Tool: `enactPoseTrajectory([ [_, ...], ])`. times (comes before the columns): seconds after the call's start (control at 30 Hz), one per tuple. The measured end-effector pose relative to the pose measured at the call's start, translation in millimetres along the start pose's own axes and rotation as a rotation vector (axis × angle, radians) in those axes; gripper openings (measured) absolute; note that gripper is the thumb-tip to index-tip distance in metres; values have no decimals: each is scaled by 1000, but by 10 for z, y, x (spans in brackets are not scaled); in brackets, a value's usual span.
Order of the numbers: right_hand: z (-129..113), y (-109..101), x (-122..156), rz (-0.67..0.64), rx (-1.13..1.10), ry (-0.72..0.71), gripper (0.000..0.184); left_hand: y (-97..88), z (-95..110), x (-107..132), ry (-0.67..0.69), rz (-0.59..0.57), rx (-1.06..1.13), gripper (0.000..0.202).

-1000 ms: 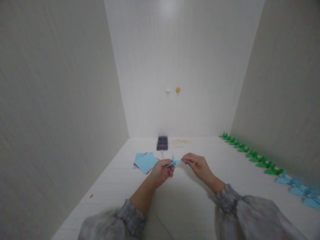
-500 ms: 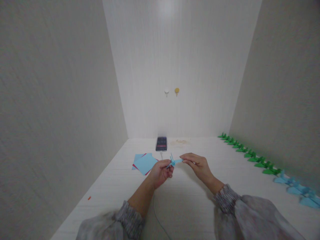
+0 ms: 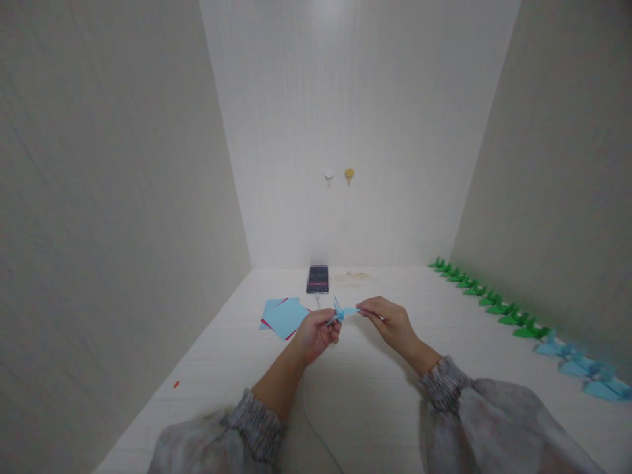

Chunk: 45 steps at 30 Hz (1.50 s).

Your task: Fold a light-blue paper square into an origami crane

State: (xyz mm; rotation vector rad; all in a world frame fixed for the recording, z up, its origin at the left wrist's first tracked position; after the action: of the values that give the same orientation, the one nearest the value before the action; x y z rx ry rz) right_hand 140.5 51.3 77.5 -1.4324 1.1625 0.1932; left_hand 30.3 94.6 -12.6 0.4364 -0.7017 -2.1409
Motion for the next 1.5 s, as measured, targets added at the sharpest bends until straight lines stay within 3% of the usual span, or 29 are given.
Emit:
enactPoseTrajectory([
  [0.53,-164,41,7,-92,322,-168,20,-35,16,-15,15,33,-61,12],
  [1.1,-183,51,-6,-82,371,-203,29,33,62,-6,25,-28,-108,14],
  [1.5,-250,96,-33,-148,482,-236,27,12,74,-1,28,-10,-126,14],
])
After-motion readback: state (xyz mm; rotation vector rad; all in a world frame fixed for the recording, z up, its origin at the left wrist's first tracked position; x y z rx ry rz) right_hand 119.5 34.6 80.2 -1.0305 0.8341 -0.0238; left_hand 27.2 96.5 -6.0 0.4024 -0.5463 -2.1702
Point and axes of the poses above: each hand's wrist, its own x-axis away from the middle knuckle, its own y-axis out of the palm, z = x × y, the point moved 9 cm from there along -x, towards the middle knuckle, and after that the axes turned 11 degrees about -z, right-handed, at the moved point
